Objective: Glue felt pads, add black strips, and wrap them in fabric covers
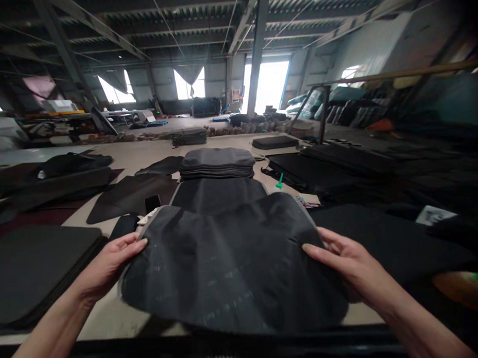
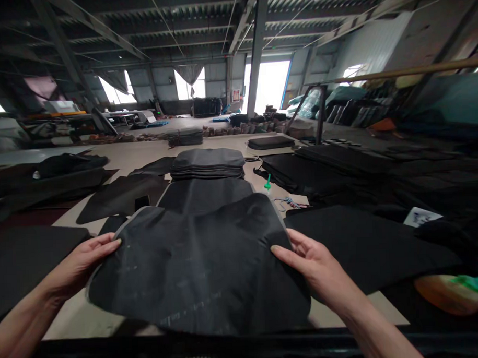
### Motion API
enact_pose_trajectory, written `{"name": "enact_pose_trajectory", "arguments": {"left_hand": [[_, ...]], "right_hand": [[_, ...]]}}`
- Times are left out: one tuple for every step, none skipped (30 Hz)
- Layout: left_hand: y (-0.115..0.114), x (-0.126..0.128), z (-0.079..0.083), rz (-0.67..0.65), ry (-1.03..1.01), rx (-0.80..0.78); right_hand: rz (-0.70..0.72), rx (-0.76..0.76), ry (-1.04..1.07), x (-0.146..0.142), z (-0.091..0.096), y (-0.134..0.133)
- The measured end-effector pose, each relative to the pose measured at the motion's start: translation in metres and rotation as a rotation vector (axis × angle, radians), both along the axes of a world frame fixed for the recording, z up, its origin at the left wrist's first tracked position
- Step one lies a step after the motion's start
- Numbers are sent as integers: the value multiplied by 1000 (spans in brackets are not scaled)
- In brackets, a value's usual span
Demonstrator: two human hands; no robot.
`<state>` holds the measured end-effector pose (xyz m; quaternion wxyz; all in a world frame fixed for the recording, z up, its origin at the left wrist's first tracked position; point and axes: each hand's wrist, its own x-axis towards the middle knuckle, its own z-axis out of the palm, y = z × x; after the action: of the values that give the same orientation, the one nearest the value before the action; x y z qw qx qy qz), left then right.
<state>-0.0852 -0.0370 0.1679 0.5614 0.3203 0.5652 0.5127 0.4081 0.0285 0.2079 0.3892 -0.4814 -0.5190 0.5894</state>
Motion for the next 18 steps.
{"name": "enact_pose_trajectory", "arguments": {"left_hand": [[16,-2,2,-10,5,41],[34,-5,2,-22,12,81],[54,-8,1,-30,22,118],[76,-10,0,-40,38,149],[98,-13,-3,-43,66,173],[121,-15,-6,-41,107,191],[143,-17,-9,-33,165,206],[164,-18,-12,-20,228,214],[183,-20,-15,-10,280,218],[200,-21,-18,0,330,217],[214,-23,-21,10,371,212],[225,-26,-24,20,412,205],[233,-29,-28,36,462,199],[237,-34,-31,60,517,197],[238,-40,-34,89,574,200],[235,-48,-38,122,627,209],[228,-57,-42,155,675,219],[217,-69,-47,188,711,227]], "right_hand": [[-3,16,16,-3,2,16],[-1,39,33,-6,4,33],[5,67,45,-10,4,53],[10,96,53,-14,4,75],[13,125,54,-18,2,97],[15,149,43,-22,0,120],[9,175,20,-27,-3,142],[-9,219,-30,-31,-6,163],[-32,272,-112,-36,-10,182],[-56,321,-209,-41,-13,198],[-82,364,-306,-45,-17,211],[-107,396,-392,-49,-20,221],[-135,420,-458,-51,-23,228],[-168,440,-495,-53,-26,230],[-201,478,-524,-53,-30,228],[-222,543,-571,-52,-34,222],[-226,624,-632,-49,-39,211],[-211,710,-698,-46,-46,196]]}}
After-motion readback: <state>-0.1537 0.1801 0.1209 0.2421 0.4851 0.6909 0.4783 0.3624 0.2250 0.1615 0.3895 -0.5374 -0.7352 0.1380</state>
